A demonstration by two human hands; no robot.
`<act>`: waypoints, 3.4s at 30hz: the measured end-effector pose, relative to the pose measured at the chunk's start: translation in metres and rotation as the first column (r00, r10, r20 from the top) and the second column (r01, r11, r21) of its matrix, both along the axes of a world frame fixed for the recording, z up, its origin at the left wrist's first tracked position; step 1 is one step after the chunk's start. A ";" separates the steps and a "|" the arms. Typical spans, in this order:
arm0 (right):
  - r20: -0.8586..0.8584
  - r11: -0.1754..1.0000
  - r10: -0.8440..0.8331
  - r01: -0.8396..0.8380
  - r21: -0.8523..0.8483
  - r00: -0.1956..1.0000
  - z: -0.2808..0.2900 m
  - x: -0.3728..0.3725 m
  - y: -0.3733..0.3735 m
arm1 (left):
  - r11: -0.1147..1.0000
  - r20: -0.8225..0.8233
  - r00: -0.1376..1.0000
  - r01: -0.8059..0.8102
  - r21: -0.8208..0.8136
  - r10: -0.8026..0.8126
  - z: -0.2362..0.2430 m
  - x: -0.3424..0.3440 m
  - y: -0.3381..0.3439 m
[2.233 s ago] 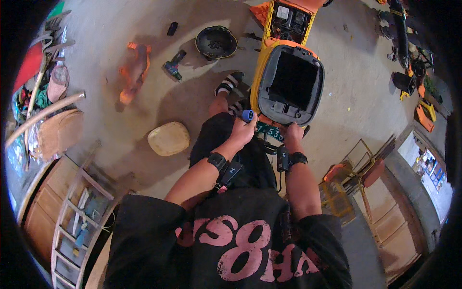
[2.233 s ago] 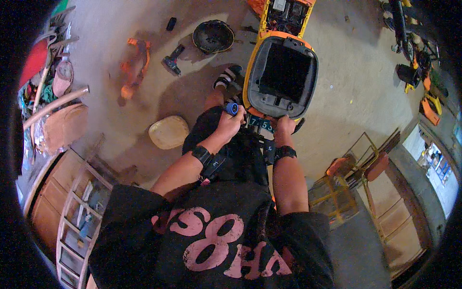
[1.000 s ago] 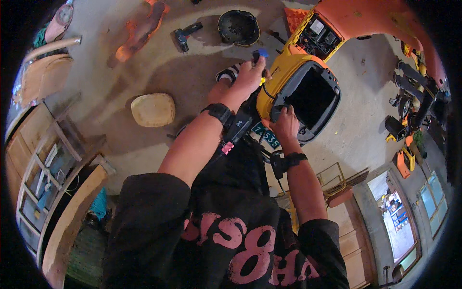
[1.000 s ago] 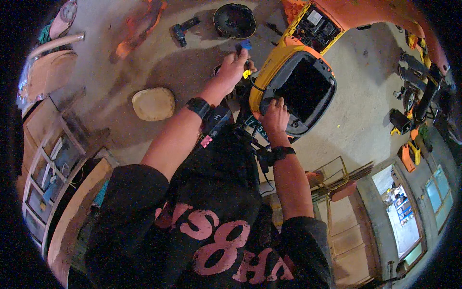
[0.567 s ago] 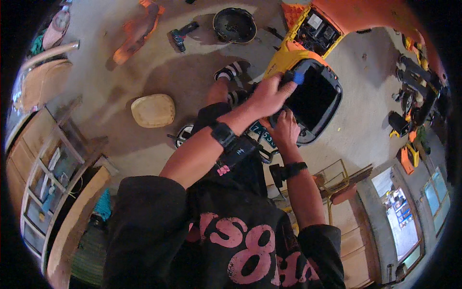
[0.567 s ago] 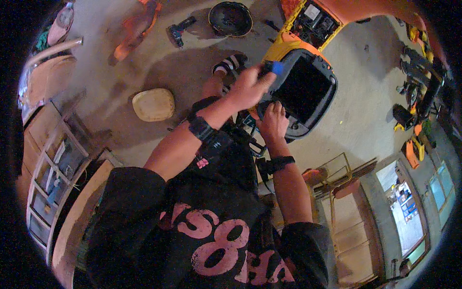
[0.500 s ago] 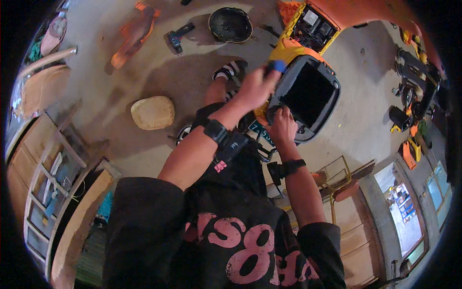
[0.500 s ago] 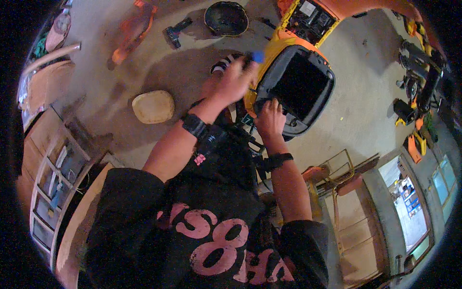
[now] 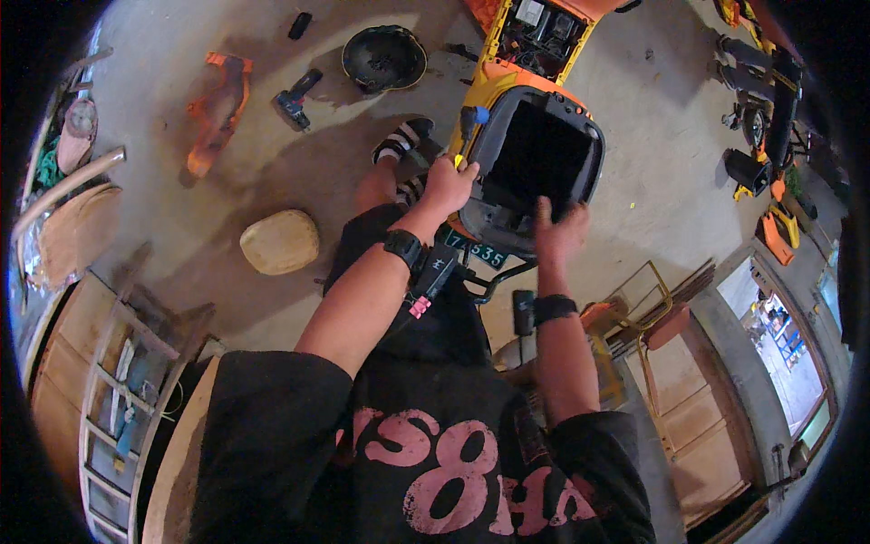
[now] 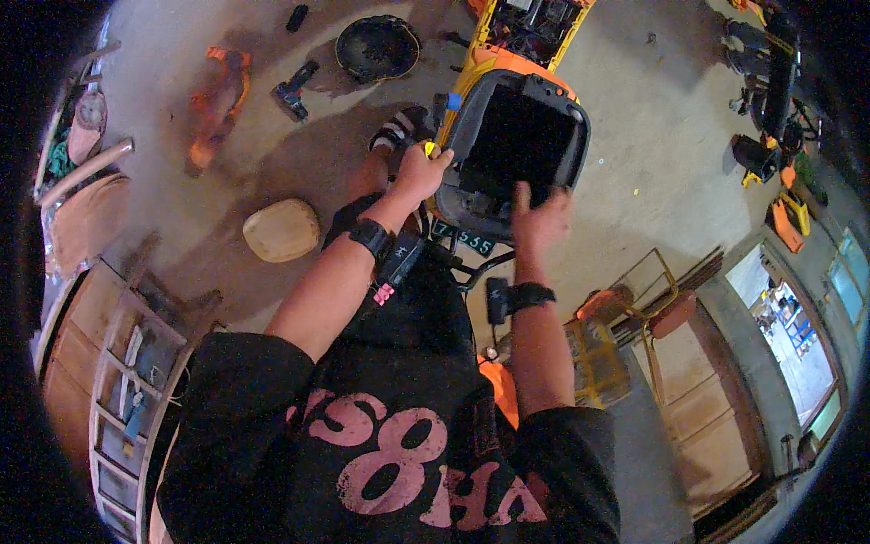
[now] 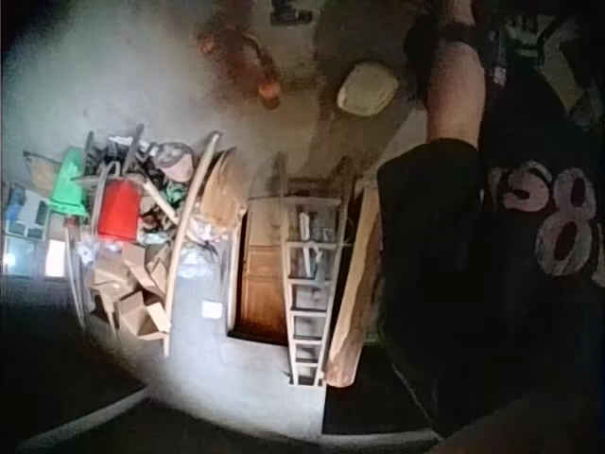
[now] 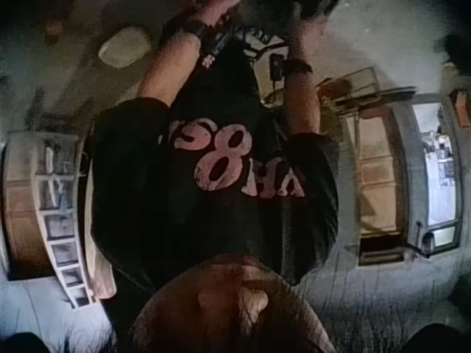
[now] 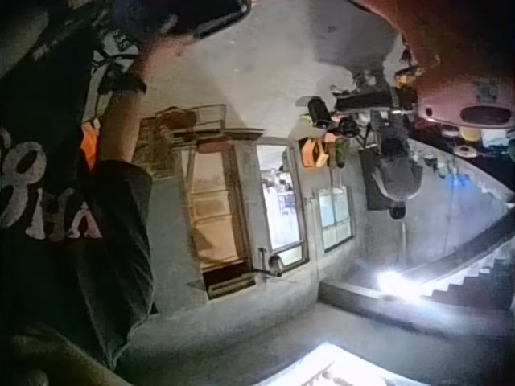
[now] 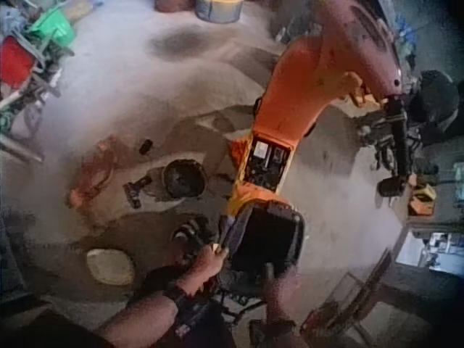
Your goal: Removing and re-fitting the storage compartment housing on an electric motorcycle.
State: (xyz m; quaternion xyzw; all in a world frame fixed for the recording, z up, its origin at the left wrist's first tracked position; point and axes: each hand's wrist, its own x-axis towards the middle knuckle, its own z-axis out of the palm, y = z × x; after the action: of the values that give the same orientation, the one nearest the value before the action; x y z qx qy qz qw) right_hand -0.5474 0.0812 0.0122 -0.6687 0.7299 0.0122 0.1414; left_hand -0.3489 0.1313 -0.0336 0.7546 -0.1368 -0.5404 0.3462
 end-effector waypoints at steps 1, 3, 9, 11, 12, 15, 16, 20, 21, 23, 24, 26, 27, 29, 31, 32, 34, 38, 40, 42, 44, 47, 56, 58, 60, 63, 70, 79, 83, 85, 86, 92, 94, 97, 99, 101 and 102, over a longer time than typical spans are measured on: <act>-0.117 0.991 -0.127 0.132 0.028 0.985 -0.009 -0.030 -0.008 | 1.000 -0.005 1.000 -0.011 -0.001 0.011 0.001 -0.001 -0.005; -0.086 0.932 -0.322 0.331 0.144 0.943 -0.014 -0.054 -0.015 | 0.998 -0.051 0.997 -0.061 0.010 0.062 0.005 0.001 -0.008; 0.114 0.890 -0.346 0.287 0.354 0.931 0.014 -0.044 -0.027 | 1.000 -0.184 0.983 -0.016 -0.005 0.015 -0.002 0.019 0.006; 0.238 0.855 -0.437 0.318 0.411 0.867 0.035 -0.049 -0.029 | 0.994 -0.344 0.937 -0.084 -0.069 0.055 0.013 0.023 0.008; 0.283 0.870 -0.451 0.346 0.352 0.846 0.045 -0.052 -0.029 | 0.981 -0.447 0.888 -0.167 -0.097 0.107 0.025 0.021 0.008; 0.389 0.853 -0.517 0.419 0.312 0.762 0.086 -0.071 -0.025 | 0.982 -0.443 0.888 -0.175 -0.073 0.125 0.058 0.020 0.013; 0.401 0.819 -0.563 0.424 0.387 0.723 0.105 -0.077 -0.026 | 0.989 -0.387 0.916 -0.141 -0.054 0.109 0.065 0.022 0.012; 0.445 0.793 -0.609 0.512 0.330 0.657 0.219 -0.091 -0.020 | 0.993 -0.186 0.976 0.118 0.018 -0.113 0.073 0.045 0.009; 0.512 0.798 -0.593 0.538 0.272 0.621 0.245 -0.098 -0.011 | 0.986 -0.145 0.980 0.147 0.073 -0.135 0.060 0.049 0.013; 0.524 0.760 -0.606 0.631 0.158 0.599 0.298 -0.115 0.008 | 1.000 -0.256 0.967 0.010 0.022 -0.004 0.030 0.052 0.019; 0.471 0.715 -0.643 0.693 0.088 0.604 0.322 -0.127 0.019 | 0.999 -0.316 0.947 -0.054 0.001 0.052 0.018 0.049 0.020; 0.437 0.655 -0.581 0.713 -0.251 0.687 0.340 -0.135 0.040 | 0.981 -0.409 0.896 -0.194 -0.017 0.170 0.003 0.054 0.021; 0.414 0.652 -0.593 0.713 -0.257 0.691 0.347 -0.136 0.047 | 0.965 -0.463 0.858 -0.260 -0.021 0.221 -0.003 0.053 0.017; 0.372 0.643 -0.619 0.718 -0.266 0.692 0.355 -0.140 0.059 | 0.944 -0.525 0.808 -0.329 -0.026 0.267 -0.013 0.056 0.003; 0.432 0.710 -0.576 0.687 -0.157 0.694 0.348 -0.158 0.076 | 0.926 -0.528 0.791 -0.377 -0.022 0.309 -0.013 0.056 -0.013; 0.465 0.741 -0.553 0.663 -0.104 0.691 0.343 -0.169 0.085 | 0.937 -0.524 0.801 -0.350 -0.019 0.289 -0.013 0.058 -0.021; 0.410 0.713 -0.608 0.695 -0.097 0.680 0.333 -0.184 0.107 | 0.958 -0.530 0.815 -0.286 -0.015 0.235 -0.014 0.057 -0.041; 0.263 0.589 -0.771 0.807 -0.049 0.580 0.309 -0.212 0.148 | 0.983 -0.533 0.837 -0.178 -0.048 0.125 -0.013 0.043 -0.069; 0.179 0.526 -0.832 0.849 -0.051 0.525 0.295 -0.212 0.171 | 0.990 -0.421 0.902 -0.131 -0.051 0.098 -0.012 0.032 -0.081; 0.062 0.463 -0.882 0.884 -0.068 0.467 0.279 -0.217 0.201 | 0.979 -0.439 0.880 -0.205 -0.012 0.178 -0.020 0.026 -0.091; 0.097 0.334 -0.939 0.942 0.041 0.329 0.262 -0.210 0.224 | 0.956 -0.418 0.863 -0.290 0.050 0.284 -0.025 0.029 -0.096; 0.011 0.231 -0.973 0.962 0.146 0.232 0.237 -0.224 0.294 | 0.909 -0.469 0.781 -0.389 0.151 0.412 -0.038 0.045 -0.092; -0.498 0.198 -0.788 0.915 0.352 0.362 0.228 -0.180 0.432 | 0.875 -0.514 0.708 -0.395 0.280 0.484 -0.023 0.063 -0.064; -0.342 -0.040 -0.937 0.952 0.305 0.070 0.221 -0.144 0.399 | 0.897 -0.491 0.753 -0.335 0.287 0.439 -0.014 0.066 -0.064; -0.192 -0.207 -0.970 0.921 0.331 -0.149 0.219 -0.129 0.401 | 0.926 -0.504 0.781 -0.263 0.270 0.369 -0.017 0.069 -0.066; -0.131 -0.205 -0.977 0.914 0.350 -0.168 0.214 -0.115 0.411 | 0.968 -0.503 0.835 -0.126 0.217 0.221 -0.012 0.065 -0.074; 0.130 -0.329 -0.899 0.842 0.429 -0.418 0.203 -0.085 0.431 | 0.859 -0.315 0.825 0.509 0.053 -0.469 -0.006 0.040 -0.106; 0.149 -0.396 -0.860 0.823 0.408 -0.488 0.217 -0.069 0.429 | 0.100 0.110 0.095 0.994 0.040 -0.989 -0.062 -0.044 -0.116; 0.087 -0.347 -0.914 0.875 0.337 -0.396 0.236 -0.049 0.472 | -0.088 -0.046 -0.081 0.984 0.155 -0.996 -0.123 -0.084 -0.100; 0.032 -0.352 -0.926 0.891 0.287 -0.376 0.240 -0.035 0.476 | -0.349 -0.099 -0.336 0.916 0.197 -0.937 -0.129 -0.090 -0.098; -0.015 -0.358 -0.930 0.896 0.263 -0.367 0.249 -0.025 0.470 | -0.492 -0.124 -0.477 0.835 0.246 -0.870 -0.134 -0.085 -0.098; -0.222 -0.543 -0.837 0.811 0.218 -0.501 0.275 0.008 0.489 | -0.605 -0.176 -0.588 0.700 0.379 -0.790 -0.115 -0.087 -0.105; -0.190 -0.595 -0.803 0.779 0.199 -0.565 0.277 0.021 0.501 | -0.664 -0.095 -0.680 0.660 0.351 -0.727 -0.112 -0.088 -0.105; -0.286 -0.582 -0.807 0.777 0.240 -0.516 0.274 0.023 0.527 | -0.674 -0.030 -0.713 0.647 0.356 -0.701 -0.102 -0.087 -0.107; -0.125 -0.608 -0.788 0.731 0.308 -0.603 0.265 0.025 0.537 | -0.651 -0.048 -0.687 0.659 0.377 -0.725 -0.098 -0.086 -0.108; -0.160 -0.594 -0.801 0.733 0.330 -0.577 0.260 0.026 0.548 | -0.624 -0.102 -0.643 0.674 0.396 -0.759 -0.100 -0.090 -0.111; -0.274 -0.568 -0.821 0.757 0.323 -0.500 0.260 0.024 0.557 | -0.630 -0.118 -0.643 0.667 0.398 -0.756 -0.097 -0.091 -0.110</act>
State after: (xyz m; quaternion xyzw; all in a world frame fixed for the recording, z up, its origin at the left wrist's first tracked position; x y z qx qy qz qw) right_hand -0.5233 0.6378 0.2722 0.3510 0.8967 -0.0233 0.2686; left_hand -0.4398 0.0211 -0.1308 0.3141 -0.7087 -0.4215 -0.4705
